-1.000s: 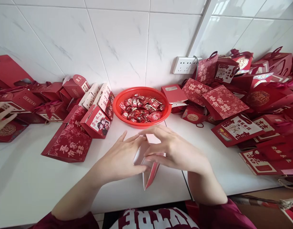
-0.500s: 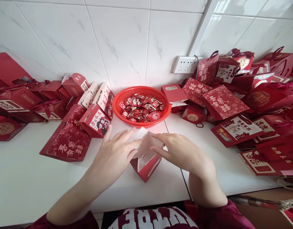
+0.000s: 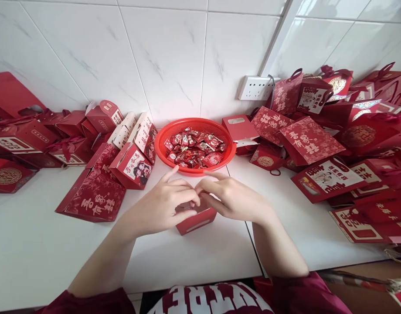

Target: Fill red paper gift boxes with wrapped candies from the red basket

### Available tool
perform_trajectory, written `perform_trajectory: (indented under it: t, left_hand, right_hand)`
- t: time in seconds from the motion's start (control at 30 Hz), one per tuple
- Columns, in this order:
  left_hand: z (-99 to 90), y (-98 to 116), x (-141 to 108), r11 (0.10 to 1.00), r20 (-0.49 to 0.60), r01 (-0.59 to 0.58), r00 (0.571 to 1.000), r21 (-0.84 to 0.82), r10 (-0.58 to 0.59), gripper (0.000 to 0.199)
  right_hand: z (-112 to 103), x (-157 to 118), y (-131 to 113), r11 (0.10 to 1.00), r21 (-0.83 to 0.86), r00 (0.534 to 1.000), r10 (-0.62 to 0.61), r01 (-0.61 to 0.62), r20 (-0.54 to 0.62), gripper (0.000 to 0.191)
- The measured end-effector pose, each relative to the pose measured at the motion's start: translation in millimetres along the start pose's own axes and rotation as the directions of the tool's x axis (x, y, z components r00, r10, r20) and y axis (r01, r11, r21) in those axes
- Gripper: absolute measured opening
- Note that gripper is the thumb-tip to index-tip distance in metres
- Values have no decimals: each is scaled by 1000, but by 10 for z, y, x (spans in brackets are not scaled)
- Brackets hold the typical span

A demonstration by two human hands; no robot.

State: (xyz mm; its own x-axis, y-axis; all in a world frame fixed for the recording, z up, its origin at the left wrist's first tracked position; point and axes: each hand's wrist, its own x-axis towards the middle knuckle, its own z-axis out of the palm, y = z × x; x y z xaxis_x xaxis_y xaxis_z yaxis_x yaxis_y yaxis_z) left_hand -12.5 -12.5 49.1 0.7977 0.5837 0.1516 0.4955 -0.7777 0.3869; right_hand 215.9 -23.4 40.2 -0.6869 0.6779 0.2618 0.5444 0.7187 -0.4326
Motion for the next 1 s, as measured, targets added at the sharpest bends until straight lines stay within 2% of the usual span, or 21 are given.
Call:
perform_trajectory:
  t: [0.1, 0.2, 0.3, 0.4, 0.47, 0.53, 0.77, 0.87, 1.0]
  left_hand:
    - [-65, -33, -5, 1000, 96, 0, 995, -24, 3, 8]
    - [-100, -31, -38, 1000, 120, -11, 993, 6, 10, 18]
    - [-95, -53, -51, 996, 60, 25, 998, 83, -30, 24]
    - [-66, -104, -14, 977, -73, 102, 993, 187, -90, 24]
    - [-53, -131, 19, 966, -114, 134, 987, 223, -110, 22]
    - [-54, -137, 36, 964, -110, 136, 987, 228, -113, 21]
    - [-84, -55, -29, 983, 19, 65, 997, 171, -70, 20]
    - [-77, -54, -46, 984, 28, 63, 997, 168, -69, 21]
    - [-72, -68, -47, 988, 38, 69, 996, 142, -75, 30]
  right_hand:
    - [24, 31, 49, 996, -80, 999, 38, -36, 28, 18]
    - [27, -23, 51, 987, -109, 991, 127, -122, 40, 17]
    - [49, -80, 50, 956, -164, 970, 244, -244, -19, 22]
    - [96, -64, 72, 923, -221, 948, 297, -316, -117, 40]
    - [118, -37, 83, 918, -239, 947, 291, -316, -135, 48]
    - [121, -32, 65, 921, -245, 952, 281, -303, -120, 51]
    - [99, -184, -146, 913, -318, 965, 262, -255, -20, 45]
    - [110, -196, -164, 916, -315, 967, 256, -248, -19, 41]
    - [121, -181, -142, 927, -286, 968, 249, -242, -10, 47]
